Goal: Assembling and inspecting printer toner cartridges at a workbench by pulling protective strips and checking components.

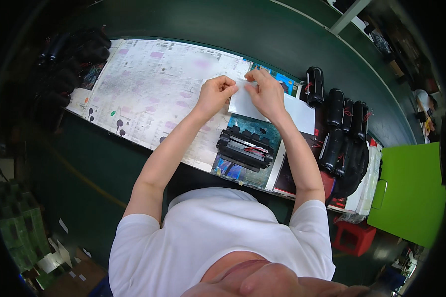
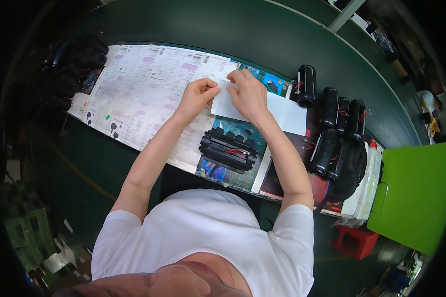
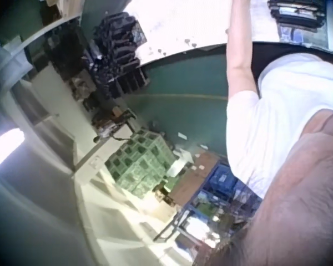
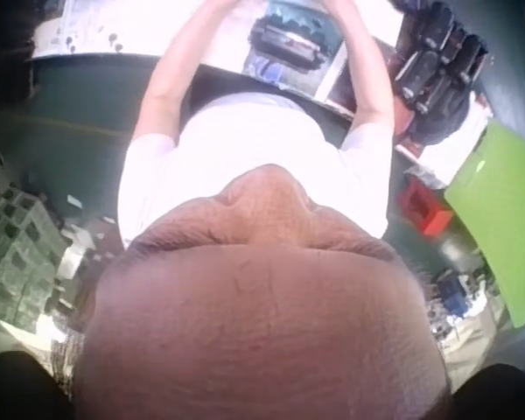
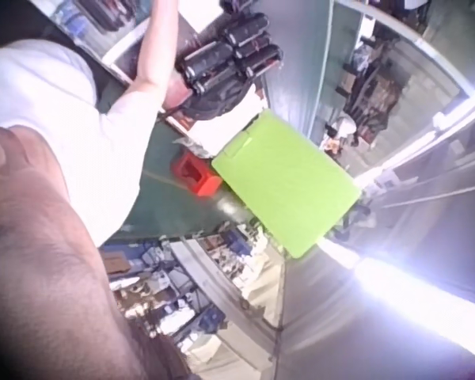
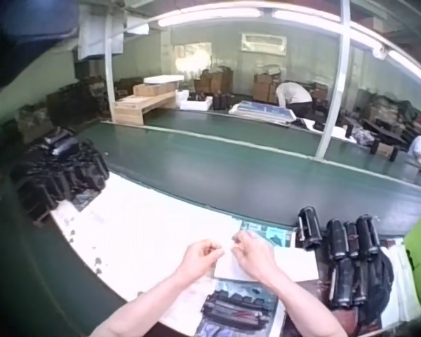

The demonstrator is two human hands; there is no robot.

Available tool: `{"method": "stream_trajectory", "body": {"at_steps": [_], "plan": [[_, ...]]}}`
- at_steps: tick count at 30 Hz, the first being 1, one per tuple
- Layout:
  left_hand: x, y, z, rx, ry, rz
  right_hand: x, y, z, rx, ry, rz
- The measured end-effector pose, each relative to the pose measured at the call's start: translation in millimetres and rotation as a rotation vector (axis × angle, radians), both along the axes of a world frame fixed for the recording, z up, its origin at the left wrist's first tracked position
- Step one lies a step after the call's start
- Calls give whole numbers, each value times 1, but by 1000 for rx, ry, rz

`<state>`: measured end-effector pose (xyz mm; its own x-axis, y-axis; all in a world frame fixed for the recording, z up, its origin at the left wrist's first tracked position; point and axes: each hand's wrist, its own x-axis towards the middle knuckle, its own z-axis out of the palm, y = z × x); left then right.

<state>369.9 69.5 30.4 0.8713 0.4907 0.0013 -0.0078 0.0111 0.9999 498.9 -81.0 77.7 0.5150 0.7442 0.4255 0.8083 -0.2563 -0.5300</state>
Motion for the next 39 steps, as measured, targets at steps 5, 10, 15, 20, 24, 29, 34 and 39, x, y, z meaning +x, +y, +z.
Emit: {"method": "stream_trajectory", "body": {"at_steps": [5, 10, 15, 20, 24, 29, 34, 39], "plan": [[-34, -8, 12, -50, -70, 102, -32, 10, 14, -4, 71, 59], [-63, -11, 22, 71, -105, 141, -49, 23, 13, 2, 51, 128], [-83, 0, 34, 220, -84, 183, -60, 31, 17, 94, 108, 296], [-97, 11, 48, 334, 13, 135, -64, 39, 22, -16, 147, 377], [-101, 10, 52, 432, 71, 148, -70, 43, 23, -100, 76, 391], [-100, 14, 42, 459, 142, 179, -73, 49, 22, -177, 88, 418], [-107, 31, 22, -62, 79, 345, -84, 50, 19, -25, 237, 470], [-130, 53, -4, -289, 26, 435, -99, 31, 41, 71, 274, 569]]}}
